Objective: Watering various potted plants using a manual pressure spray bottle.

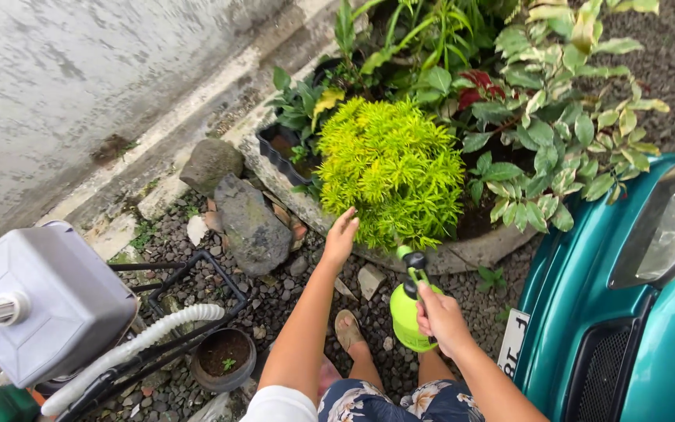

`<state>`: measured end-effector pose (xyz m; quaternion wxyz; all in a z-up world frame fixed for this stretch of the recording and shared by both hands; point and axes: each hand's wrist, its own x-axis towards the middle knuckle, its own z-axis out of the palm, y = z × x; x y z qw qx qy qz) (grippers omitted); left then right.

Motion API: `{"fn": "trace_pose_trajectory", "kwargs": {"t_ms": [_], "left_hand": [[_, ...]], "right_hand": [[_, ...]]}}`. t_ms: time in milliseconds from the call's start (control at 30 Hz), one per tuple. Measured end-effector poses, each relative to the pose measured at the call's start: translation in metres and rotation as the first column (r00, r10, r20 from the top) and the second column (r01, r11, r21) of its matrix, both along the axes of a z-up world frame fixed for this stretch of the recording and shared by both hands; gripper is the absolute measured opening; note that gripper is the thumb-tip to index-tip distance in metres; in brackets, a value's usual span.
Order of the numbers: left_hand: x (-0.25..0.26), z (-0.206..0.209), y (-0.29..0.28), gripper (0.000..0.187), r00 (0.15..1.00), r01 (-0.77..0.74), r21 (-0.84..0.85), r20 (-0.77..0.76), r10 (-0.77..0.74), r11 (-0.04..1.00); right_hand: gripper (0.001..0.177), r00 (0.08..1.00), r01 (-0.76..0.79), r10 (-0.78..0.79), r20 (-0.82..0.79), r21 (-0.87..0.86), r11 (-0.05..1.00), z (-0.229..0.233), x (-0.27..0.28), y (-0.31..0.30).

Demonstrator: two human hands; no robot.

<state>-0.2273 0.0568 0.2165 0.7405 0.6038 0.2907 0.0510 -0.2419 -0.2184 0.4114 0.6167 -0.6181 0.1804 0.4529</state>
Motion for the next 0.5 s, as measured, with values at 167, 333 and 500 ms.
{"fn": "trace_pose_trajectory", "kwargs": {"t_ms": [167, 333, 500], "left_hand": [[-0.044, 0.041, 0.049, 0.050, 0.992, -0.114, -0.006, 0.047, 0.114, 0.993], [-0.084, 0.069, 0.058, 0.045, 0.996, -0.083, 0.226, 0.036, 0.077, 0.971], [-0.100, 0.148, 0.020, 0.054, 0.995, 0.010, 0.113, 0.099, -0.021, 0.994]], "right_hand": [[0.051, 0.996, 0.089, -0.089, 0.018, 0.020, 0.996, 0.015, -0.019, 0.053], [0.054, 0.992, 0.128, -0.128, 0.005, -0.011, 0.992, 0.031, -0.034, 0.089], [0.053, 0.989, 0.127, -0.128, 0.073, 0.008, 0.992, 0.045, -0.046, 0.110]]}}
